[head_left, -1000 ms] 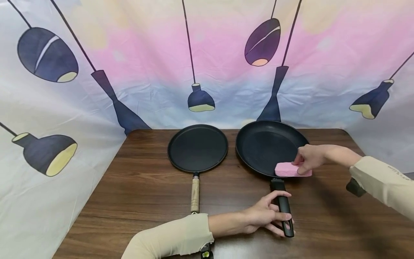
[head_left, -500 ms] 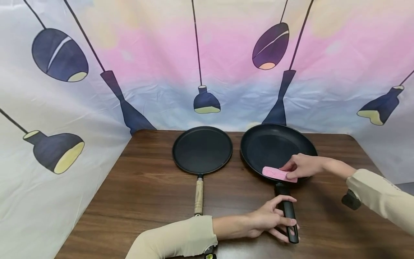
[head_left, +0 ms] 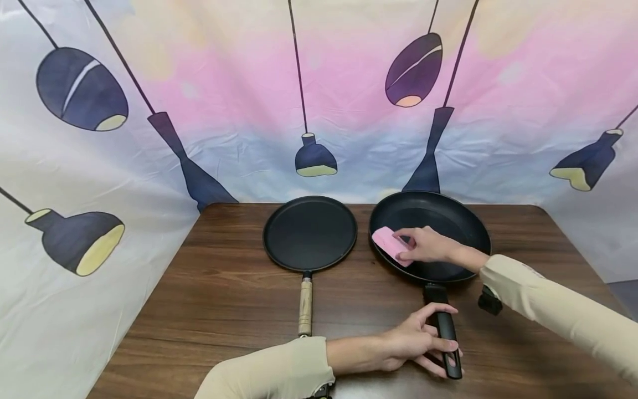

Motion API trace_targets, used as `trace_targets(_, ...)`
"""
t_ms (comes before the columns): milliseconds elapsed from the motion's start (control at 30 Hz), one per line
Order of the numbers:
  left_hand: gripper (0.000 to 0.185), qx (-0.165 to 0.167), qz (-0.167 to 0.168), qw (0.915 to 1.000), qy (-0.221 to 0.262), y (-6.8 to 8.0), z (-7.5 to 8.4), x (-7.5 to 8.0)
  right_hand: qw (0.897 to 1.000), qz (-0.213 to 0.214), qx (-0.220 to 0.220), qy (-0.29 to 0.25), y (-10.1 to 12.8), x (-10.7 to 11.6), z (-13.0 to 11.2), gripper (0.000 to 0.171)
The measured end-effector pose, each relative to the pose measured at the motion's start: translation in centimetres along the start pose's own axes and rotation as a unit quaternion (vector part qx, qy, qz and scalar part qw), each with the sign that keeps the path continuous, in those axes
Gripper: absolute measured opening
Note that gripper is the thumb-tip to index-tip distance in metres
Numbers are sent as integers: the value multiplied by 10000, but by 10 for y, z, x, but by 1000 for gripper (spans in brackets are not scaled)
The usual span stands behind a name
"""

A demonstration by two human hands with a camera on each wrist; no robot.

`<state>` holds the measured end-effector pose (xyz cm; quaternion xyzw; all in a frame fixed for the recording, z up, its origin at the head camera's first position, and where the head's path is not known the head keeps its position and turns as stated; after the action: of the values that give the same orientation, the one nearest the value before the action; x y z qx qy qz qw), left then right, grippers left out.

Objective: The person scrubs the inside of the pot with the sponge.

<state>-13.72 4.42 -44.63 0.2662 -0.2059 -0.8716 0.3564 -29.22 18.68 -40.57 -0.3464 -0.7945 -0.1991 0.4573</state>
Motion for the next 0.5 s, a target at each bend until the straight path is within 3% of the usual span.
trace_targets(133,49,-23,-23,10000,8,1,-1,0,9962,318,174,787,-12,5,10,60)
trace_targets(300,48,-27,-18,10000,4,0,0,0,9791,329,839,1825,-17,18,31,61)
trace_targets(400,47,-47,-19,10000,8,1,0,2,9719,446,1320,1899,-22,21,42,60)
trace_targets(500,47,-29,-32,10000,28,3,-1,4,9714,639,1519,1707,-29,20,50,58)
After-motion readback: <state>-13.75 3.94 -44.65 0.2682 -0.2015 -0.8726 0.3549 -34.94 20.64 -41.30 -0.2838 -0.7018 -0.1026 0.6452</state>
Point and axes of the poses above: each hand's wrist, its own y-axis away from the middle knuckle, its own x-axis out of the back of the hand, z = x × y, the point moved 1 cm from there along -y, towards the middle knuckle, and after that the axes turned 9 degrees about x, right-handed, at the moved point
